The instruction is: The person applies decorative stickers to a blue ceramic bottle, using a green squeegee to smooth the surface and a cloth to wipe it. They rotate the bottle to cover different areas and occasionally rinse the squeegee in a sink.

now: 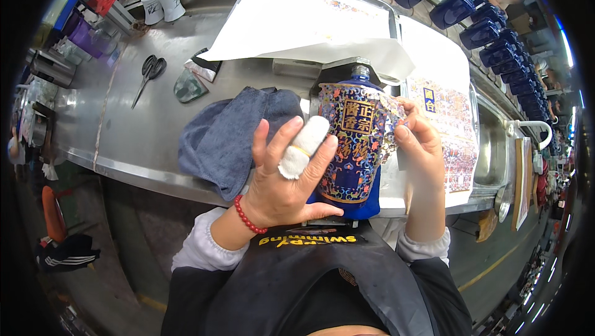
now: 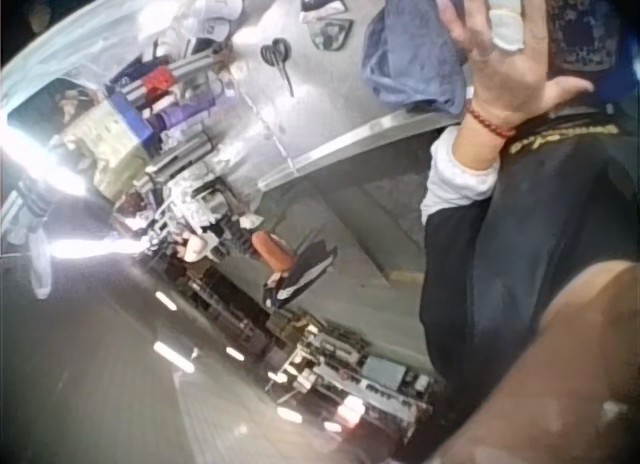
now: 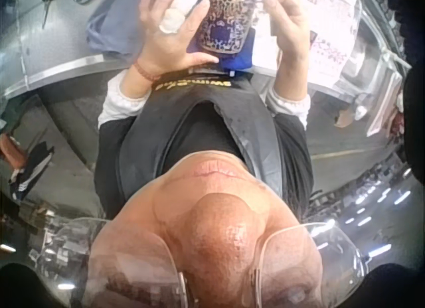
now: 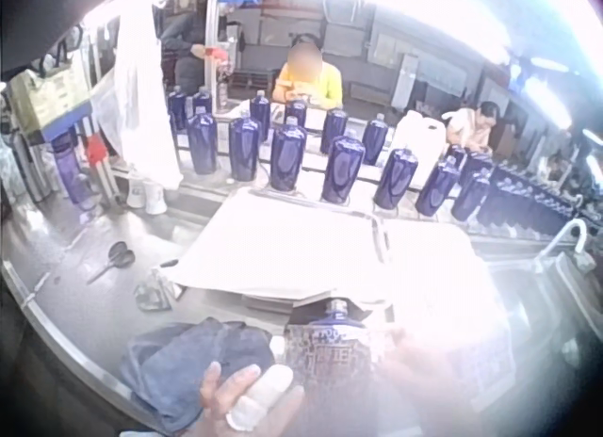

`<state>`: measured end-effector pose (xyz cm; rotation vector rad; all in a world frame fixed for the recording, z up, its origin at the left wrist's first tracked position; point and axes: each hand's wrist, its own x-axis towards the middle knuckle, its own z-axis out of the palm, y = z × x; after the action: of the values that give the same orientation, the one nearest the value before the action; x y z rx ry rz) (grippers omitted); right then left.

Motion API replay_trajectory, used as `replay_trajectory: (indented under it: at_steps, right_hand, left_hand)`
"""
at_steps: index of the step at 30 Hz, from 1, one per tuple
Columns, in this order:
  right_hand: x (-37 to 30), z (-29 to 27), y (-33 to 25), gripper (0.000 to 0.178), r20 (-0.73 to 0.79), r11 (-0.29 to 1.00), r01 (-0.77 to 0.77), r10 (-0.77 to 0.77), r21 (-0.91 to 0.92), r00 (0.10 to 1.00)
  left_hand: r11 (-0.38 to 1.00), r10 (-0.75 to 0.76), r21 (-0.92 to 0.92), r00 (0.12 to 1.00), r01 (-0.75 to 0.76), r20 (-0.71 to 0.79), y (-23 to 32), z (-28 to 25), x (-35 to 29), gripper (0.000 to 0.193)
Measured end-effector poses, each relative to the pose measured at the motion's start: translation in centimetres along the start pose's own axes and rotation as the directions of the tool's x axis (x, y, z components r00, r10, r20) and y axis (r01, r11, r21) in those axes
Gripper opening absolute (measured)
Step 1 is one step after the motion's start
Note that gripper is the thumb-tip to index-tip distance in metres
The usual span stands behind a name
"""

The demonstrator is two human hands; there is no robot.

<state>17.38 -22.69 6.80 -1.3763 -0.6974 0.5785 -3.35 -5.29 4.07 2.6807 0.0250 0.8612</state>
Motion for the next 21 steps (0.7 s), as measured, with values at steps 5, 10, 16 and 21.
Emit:
replay_trajectory:
  at_steps: [5,10,16,21]
  right_hand:
    - [-0.9,-0.5,0.7,0.02,0.01,0.993,-0.084,0.083,0.088,0.997]
    - [-1.3,-0.4,1.6,0.02,0.032,0.996,-0.055,0.057,-0.067,0.998]
    - [-1.5,0.1,0.9,0.022,0.022,0.978,-0.203,0.202,0.049,0.979]
    - [-2.1,0.2,1.0,0.029,-0.001,0.983,-0.178,0.178,0.04,0.984]
  left_hand:
    - [0.989,0.133,0.065,0.991,-0.131,-0.027,0.3,-0.8,0.8,0.08]
    - [0.99,0.14,0.032,0.99,-0.14,-0.009,0.8,-0.8,1.2,0.076]
    - [0.944,-0.122,-0.31,0.992,0.113,-0.009,-1.2,0.3,0.9,0.072]
    - [0.887,-0.174,-0.447,0.981,0.118,-0.086,-1.9,3.2,0.4,0.066]
